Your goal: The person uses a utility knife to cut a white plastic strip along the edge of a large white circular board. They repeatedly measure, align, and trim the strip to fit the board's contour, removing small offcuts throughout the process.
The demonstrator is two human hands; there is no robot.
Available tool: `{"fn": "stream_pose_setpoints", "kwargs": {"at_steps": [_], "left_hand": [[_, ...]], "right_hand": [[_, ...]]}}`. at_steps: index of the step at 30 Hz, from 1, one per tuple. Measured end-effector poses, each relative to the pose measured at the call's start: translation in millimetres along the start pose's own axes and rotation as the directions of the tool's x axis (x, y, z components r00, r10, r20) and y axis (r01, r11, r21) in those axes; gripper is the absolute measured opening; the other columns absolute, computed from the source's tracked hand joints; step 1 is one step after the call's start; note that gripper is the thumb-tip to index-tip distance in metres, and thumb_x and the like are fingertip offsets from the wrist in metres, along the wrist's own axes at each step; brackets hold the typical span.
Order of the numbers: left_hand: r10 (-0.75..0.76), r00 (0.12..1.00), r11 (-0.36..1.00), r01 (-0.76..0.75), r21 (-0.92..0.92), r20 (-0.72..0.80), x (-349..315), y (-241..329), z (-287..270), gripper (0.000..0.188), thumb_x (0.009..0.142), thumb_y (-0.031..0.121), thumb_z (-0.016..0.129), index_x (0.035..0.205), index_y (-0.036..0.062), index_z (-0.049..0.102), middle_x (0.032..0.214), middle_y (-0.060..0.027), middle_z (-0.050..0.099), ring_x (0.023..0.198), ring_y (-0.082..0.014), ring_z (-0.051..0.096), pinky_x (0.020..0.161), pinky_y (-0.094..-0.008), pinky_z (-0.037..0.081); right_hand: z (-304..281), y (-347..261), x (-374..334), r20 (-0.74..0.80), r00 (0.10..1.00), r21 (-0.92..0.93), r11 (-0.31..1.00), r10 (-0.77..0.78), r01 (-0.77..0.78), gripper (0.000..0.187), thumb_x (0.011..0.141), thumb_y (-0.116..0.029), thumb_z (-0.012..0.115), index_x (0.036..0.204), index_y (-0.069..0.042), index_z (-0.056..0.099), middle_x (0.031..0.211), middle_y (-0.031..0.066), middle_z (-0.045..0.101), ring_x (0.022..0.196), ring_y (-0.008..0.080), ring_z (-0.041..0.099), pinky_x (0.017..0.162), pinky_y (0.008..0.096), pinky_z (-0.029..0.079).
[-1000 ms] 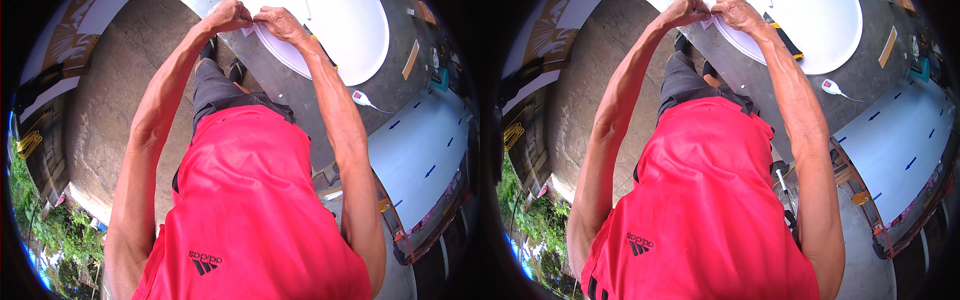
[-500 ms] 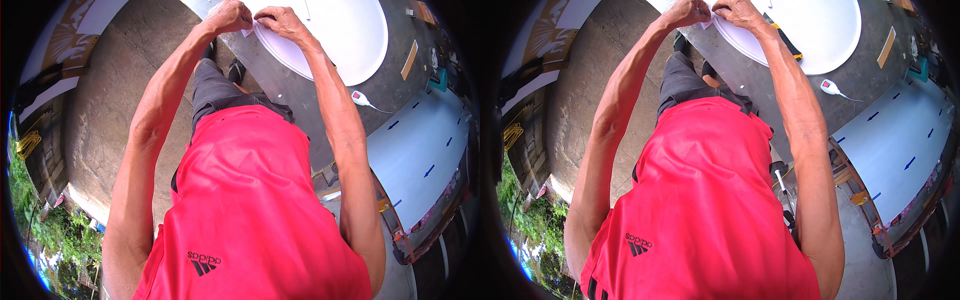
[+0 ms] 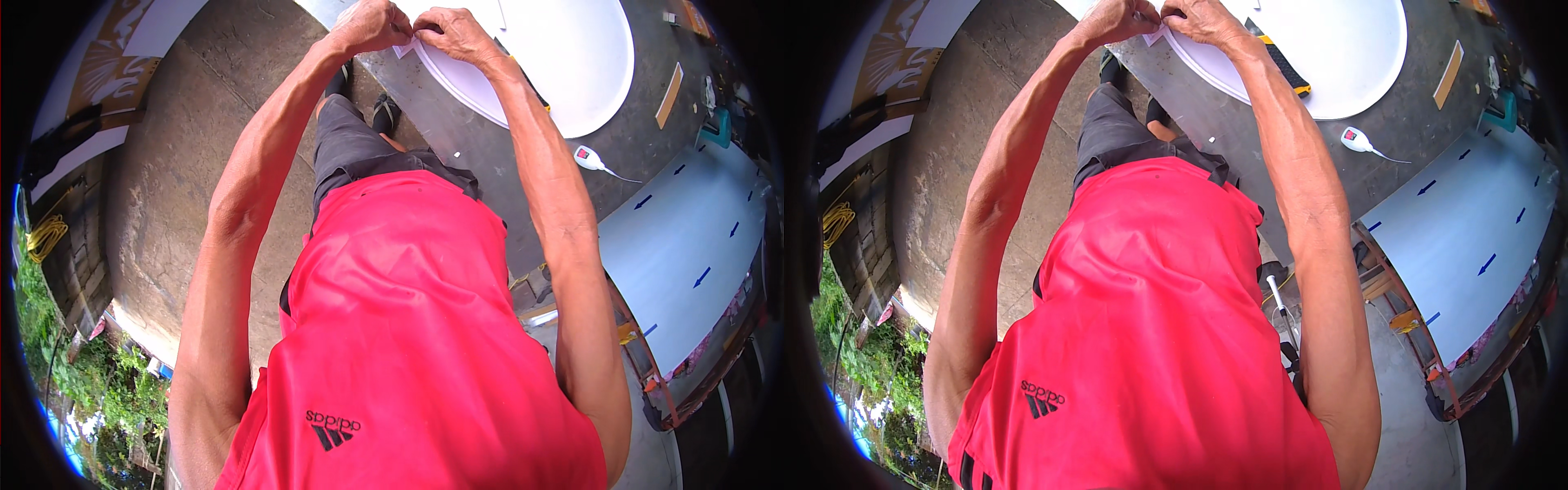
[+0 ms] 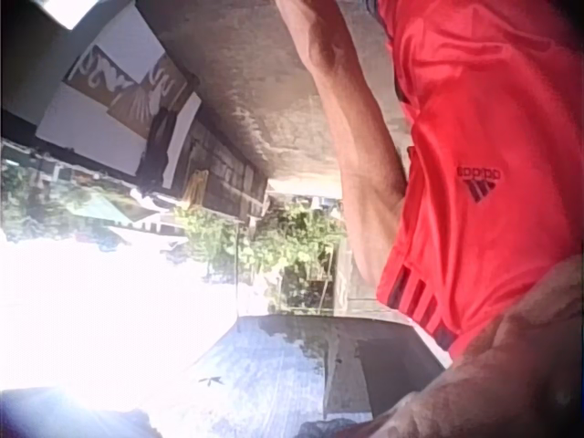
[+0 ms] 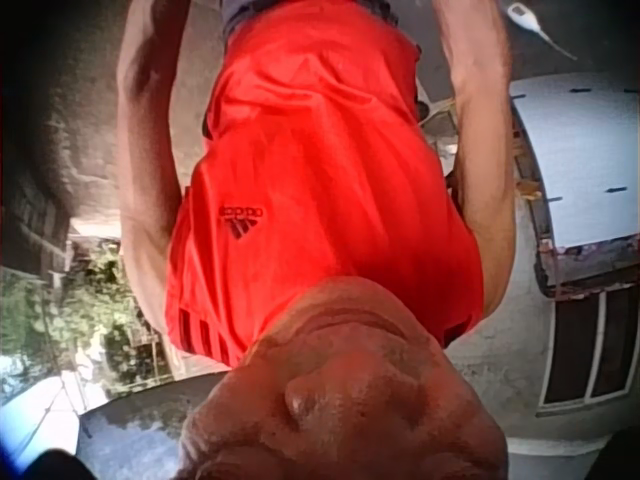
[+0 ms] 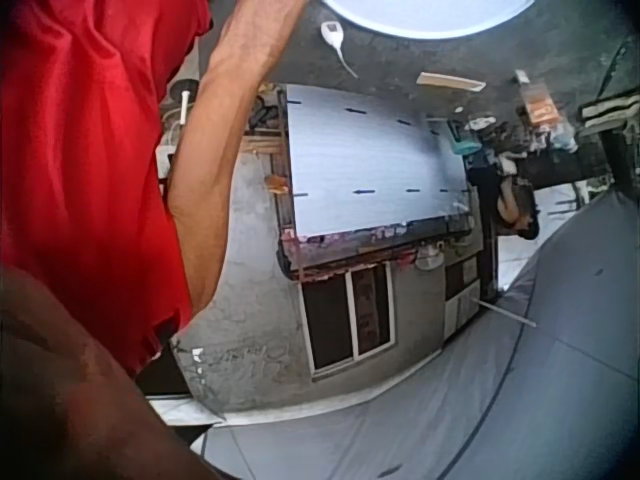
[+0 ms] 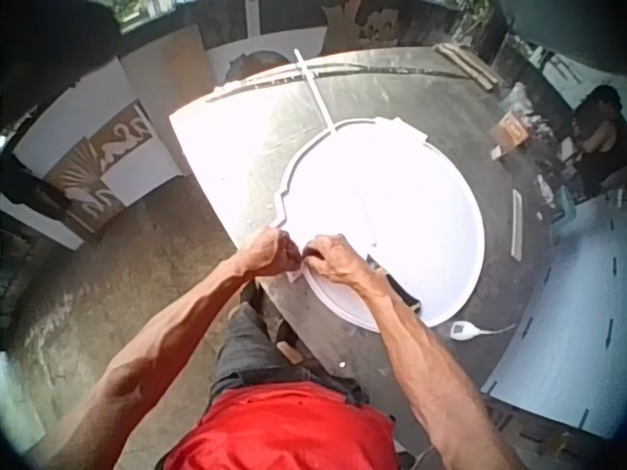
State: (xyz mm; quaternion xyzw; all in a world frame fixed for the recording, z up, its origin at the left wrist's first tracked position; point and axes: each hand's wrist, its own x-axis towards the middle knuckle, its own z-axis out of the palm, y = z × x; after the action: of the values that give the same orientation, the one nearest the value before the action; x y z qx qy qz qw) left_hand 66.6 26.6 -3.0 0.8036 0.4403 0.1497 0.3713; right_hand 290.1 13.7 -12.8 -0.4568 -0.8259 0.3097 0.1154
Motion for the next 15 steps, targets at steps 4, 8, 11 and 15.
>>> {"fn": "stream_pose_setpoints", "kwargs": {"at_steps": [4,8,11,15], "left_hand": [[0.074,0.997,0.997,-0.074,-0.018,-0.003,3,-11,3,0.018,0.075,0.025,0.078,0.08,0.0081,0.079,0.073,-0.0113,0.073,0.062,-0.0271,0.069,0.061,-0.0402,0.055],[0.178,0.984,0.984,-0.178,0.008,-0.01,5,-23,8,0.019,0.074,0.026,0.079,0.081,0.0085,0.079,0.074,-0.0119,0.073,0.063,-0.0269,0.069,0.061,-0.0406,0.055],[0.075,0.997,0.997,-0.075,0.017,0.014,4,-16,6,0.019,0.073,0.026,0.079,0.082,0.0088,0.08,0.075,-0.0121,0.073,0.064,-0.0271,0.069,0.061,-0.0409,0.055],[0.017,1.0,0.995,-0.019,0.095,0.022,5,-9,4,0.019,0.073,0.025,0.078,0.082,0.0087,0.079,0.074,-0.0119,0.073,0.064,-0.0275,0.069,0.062,-0.0408,0.055]], "right_hand": [[3,2,0,-0.05,0.998,0.063,0.997,-0.033,0.036,0.023,0.088,-0.021,0.066,0.105,-0.007,0.074,0.099,0.0127,0.074,0.092,0.0302,0.071,0.086,0.0397,0.055],[3,3,2,-0.041,0.998,0.056,0.997,-0.048,0.051,0.023,0.088,-0.02,0.066,0.104,-0.007,0.074,0.098,0.0128,0.074,0.092,0.0302,0.071,0.085,0.0396,0.055],[4,5,1,-0.021,0.999,0.024,0.999,-0.045,0.046,0.022,0.091,-0.021,0.068,0.107,-0.008,0.073,0.099,0.0099,0.075,0.092,0.0268,0.071,0.086,0.0371,0.055],[6,4,-1,-0.06,0.997,0.054,0.997,-0.053,0.056,0.022,0.09,-0.02,0.068,0.106,-0.007,0.073,0.099,0.0106,0.074,0.091,0.0276,0.071,0.085,0.0376,0.055]]}}
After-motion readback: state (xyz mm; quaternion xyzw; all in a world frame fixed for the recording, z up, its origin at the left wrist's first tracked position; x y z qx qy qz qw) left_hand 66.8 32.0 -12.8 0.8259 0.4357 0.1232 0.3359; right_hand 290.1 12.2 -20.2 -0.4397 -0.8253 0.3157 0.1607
